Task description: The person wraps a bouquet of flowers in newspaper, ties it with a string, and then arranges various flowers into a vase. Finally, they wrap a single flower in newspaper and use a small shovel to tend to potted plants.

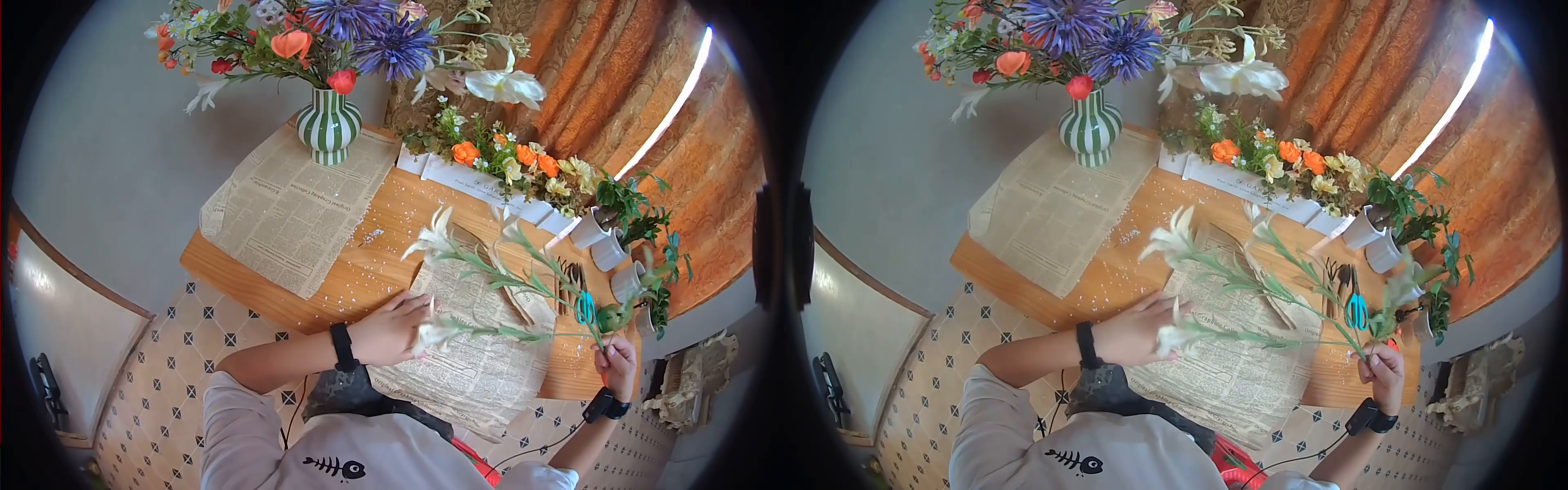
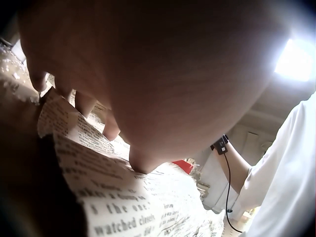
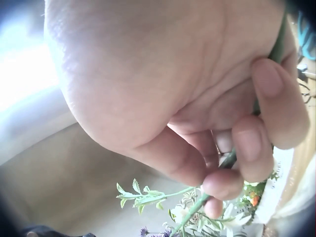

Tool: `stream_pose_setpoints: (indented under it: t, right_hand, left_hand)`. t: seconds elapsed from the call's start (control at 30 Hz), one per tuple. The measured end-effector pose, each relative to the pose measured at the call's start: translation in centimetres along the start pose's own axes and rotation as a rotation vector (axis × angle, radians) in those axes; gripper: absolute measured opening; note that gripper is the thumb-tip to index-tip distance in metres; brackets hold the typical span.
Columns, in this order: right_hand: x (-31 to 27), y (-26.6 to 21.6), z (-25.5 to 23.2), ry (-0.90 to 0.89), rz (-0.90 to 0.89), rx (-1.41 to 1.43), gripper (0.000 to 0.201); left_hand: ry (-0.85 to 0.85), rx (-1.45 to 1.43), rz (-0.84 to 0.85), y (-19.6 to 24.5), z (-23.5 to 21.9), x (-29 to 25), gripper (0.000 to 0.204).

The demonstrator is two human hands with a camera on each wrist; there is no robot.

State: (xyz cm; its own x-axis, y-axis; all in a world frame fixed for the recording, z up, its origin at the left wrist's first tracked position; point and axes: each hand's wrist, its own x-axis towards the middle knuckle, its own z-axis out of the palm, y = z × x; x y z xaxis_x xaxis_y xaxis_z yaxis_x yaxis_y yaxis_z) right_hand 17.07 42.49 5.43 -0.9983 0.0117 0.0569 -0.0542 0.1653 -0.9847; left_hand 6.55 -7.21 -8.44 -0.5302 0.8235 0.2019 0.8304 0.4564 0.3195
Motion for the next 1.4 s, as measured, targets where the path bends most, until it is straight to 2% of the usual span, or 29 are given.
stream_pose_setpoints:
  t: [0.13, 0.2, 0.23, 0.3, 0.33, 0.37, 0.43, 0.47, 0.5, 0.57, 0.6, 0.73, 0.8, 0.83, 0.9, 1.03, 1.1, 1.23, 1.4]
  right_hand:
    - [-0.5, 0.9, -1.4, -0.042, -0.014, 0.087, 0.030]
    - [-0.7, 2.4, -2.3, -0.022, -0.178, 0.298, 0.029]
    - [-0.5, 2.6, -2.6, -0.026, -0.179, 0.298, 0.029]
    - [-0.2, 2.9, -3.3, -0.090, -0.291, 0.532, 0.030]
    - [0.6, 1.8, -1.9, -0.151, -0.373, 0.552, 0.026]
    - [1.2, 1.9, -2.1, -0.151, -0.374, 0.551, 0.026]
    - [2.5, 2.5, -2.5, -0.136, -0.450, 0.796, 0.020]
    - [3.5, 1.8, -1.7, -0.216, -0.501, 0.856, 0.019]
    - [4.4, 1.0, -1.0, -0.216, -0.508, 0.855, 0.019]
    - [6.2, -0.5, 0.0, -0.092, -0.567, 0.978, 0.019]
    - [7.4, -1.0, 0.1, -0.152, -0.593, 0.968, 0.022]
    - [13.5, -4.5, 3.1, -0.073, -0.690, 0.943, 0.029]
    - [16.0, -5.2, 3.9, 0.117, -0.604, 0.777, 0.031]
    - [17.2, -5.6, 4.2, 0.125, -0.607, 0.786, 0.031]
    - [19.7, -6.1, 4.7, 0.228, -0.489, 0.624, 0.028]
    - [25.4, -5.8, 6.2, 0.171, -0.523, 0.644, 0.022]
    - [28.6, -5.8, 8.4, 0.231, -0.524, 0.589, 0.016]
    - [33.1, -6.9, 12.3, 0.306, -0.571, 0.443, 0.023]
    - [39.2, -7.2, 16.7, 0.155, -0.577, 0.411, 0.022]
  left_hand:
    - [-0.010, -0.044, -0.010, 0.0, -0.3, 0.0, 0.064]
    - [-0.046, -0.015, -0.013, 0.0, -0.4, 0.1, 0.064]
    - [-0.043, -0.013, -0.017, 0.1, -0.4, 0.0, 0.064]
    - [-0.026, -0.027, -0.011, 0.1, -0.5, 0.0, 0.063]
    - [-0.024, -0.025, -0.011, 0.1, -0.6, 0.1, 0.063]
    - [-0.042, -0.023, -0.018, 0.2, -0.7, 0.1, 0.063]
    - [-0.057, -0.017, -0.021, 0.2, -0.8, 0.2, 0.064]
    - [-0.061, -0.023, -0.021, 0.1, -0.8, 0.1, 0.064]
    - [-0.067, -0.029, -0.022, 0.1, -0.8, 0.1, 0.064]
    - [-0.070, -0.016, -0.023, 0.1, -0.9, 0.2, 0.064]
    - [-0.073, -0.007, -0.029, 0.1, -0.9, 0.2, 0.064]
    - [-0.068, 0.023, -0.012, -0.2, -1.1, 0.3, 0.063]
    - [-0.047, 0.039, -0.036, -0.3, -1.5, 0.2, 0.062]
    - [-0.057, 0.046, -0.033, -0.3, -1.8, 0.1, 0.062]
    - [-0.048, 0.015, -0.068, -0.5, -2.4, 0.0, 0.061]
    - [-0.077, 0.004, -0.108, -1.0, -4.0, -0.2, 0.061]
    - [-0.114, -0.019, -0.134, -2.7, -4.9, -0.5, 0.061]
    - [-0.148, -0.054, -0.157, -4.5, -6.5, -0.5, 0.059]
    - [-0.195, -0.088, -0.199, -4.5, -7.3, 0.3, 0.064]
